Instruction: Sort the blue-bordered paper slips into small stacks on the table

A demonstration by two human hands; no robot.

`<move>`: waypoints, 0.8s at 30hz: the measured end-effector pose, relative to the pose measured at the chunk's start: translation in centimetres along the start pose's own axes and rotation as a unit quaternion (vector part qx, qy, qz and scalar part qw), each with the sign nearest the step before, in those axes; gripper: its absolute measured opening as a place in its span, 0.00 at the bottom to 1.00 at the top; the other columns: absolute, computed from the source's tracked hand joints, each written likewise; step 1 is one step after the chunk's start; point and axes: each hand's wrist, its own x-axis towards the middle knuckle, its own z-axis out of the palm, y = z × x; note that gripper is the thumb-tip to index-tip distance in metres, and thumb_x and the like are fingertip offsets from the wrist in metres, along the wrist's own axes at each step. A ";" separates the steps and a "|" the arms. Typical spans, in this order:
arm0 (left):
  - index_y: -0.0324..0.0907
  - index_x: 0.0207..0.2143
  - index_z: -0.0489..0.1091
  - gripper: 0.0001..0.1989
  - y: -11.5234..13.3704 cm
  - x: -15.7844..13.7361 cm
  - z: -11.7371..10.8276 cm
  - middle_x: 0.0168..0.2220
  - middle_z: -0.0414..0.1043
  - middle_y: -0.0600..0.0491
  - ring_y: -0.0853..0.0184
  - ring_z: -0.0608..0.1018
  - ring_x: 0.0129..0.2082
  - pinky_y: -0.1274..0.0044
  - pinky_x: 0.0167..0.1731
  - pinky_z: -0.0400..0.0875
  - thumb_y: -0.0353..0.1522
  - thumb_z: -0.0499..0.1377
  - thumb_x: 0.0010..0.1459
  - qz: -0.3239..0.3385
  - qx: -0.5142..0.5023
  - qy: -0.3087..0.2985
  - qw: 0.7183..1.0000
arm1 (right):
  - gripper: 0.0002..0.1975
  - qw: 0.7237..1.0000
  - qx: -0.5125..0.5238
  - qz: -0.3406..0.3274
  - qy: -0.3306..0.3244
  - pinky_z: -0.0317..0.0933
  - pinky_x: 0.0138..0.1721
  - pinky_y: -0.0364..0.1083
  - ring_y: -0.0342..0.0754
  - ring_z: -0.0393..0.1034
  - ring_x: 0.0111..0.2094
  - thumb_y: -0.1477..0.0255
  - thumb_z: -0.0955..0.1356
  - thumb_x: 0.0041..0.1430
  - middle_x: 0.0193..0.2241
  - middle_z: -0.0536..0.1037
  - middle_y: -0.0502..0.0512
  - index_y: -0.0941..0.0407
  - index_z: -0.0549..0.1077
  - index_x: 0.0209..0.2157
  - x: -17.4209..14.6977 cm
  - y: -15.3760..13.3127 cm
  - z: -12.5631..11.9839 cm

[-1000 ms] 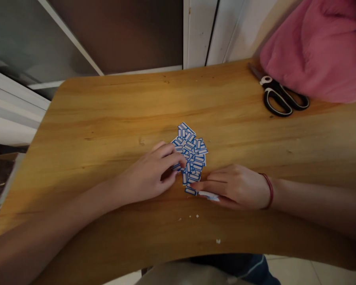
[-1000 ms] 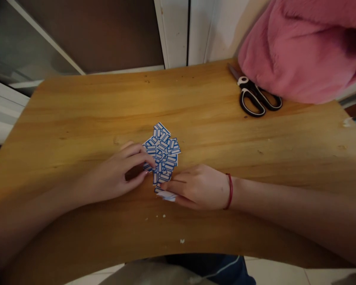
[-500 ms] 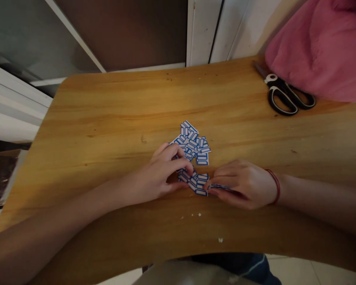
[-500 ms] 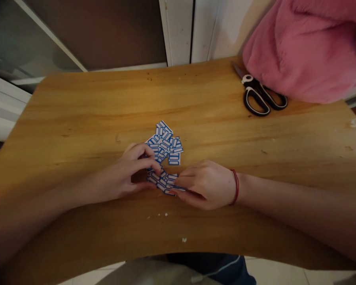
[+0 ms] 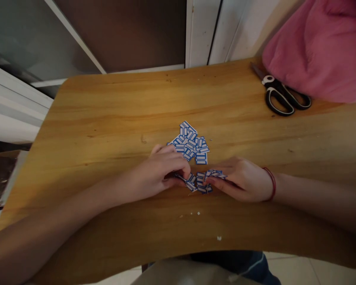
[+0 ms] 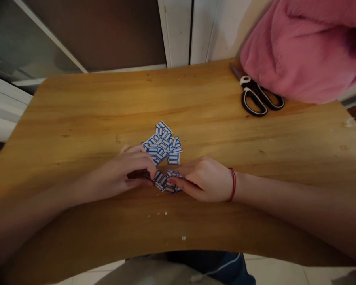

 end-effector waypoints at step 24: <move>0.40 0.33 0.67 0.09 3.3 -0.5 0.2 0.30 0.71 0.57 0.74 0.72 0.29 0.82 0.29 0.66 0.31 0.66 0.52 -0.126 -0.321 0.021 0.939 | 0.19 0.817 0.363 0.236 -0.380 0.54 0.20 0.37 0.36 0.60 0.17 0.64 0.60 0.64 0.17 0.69 0.47 0.60 0.72 0.25 1.1 -2.5 -1.2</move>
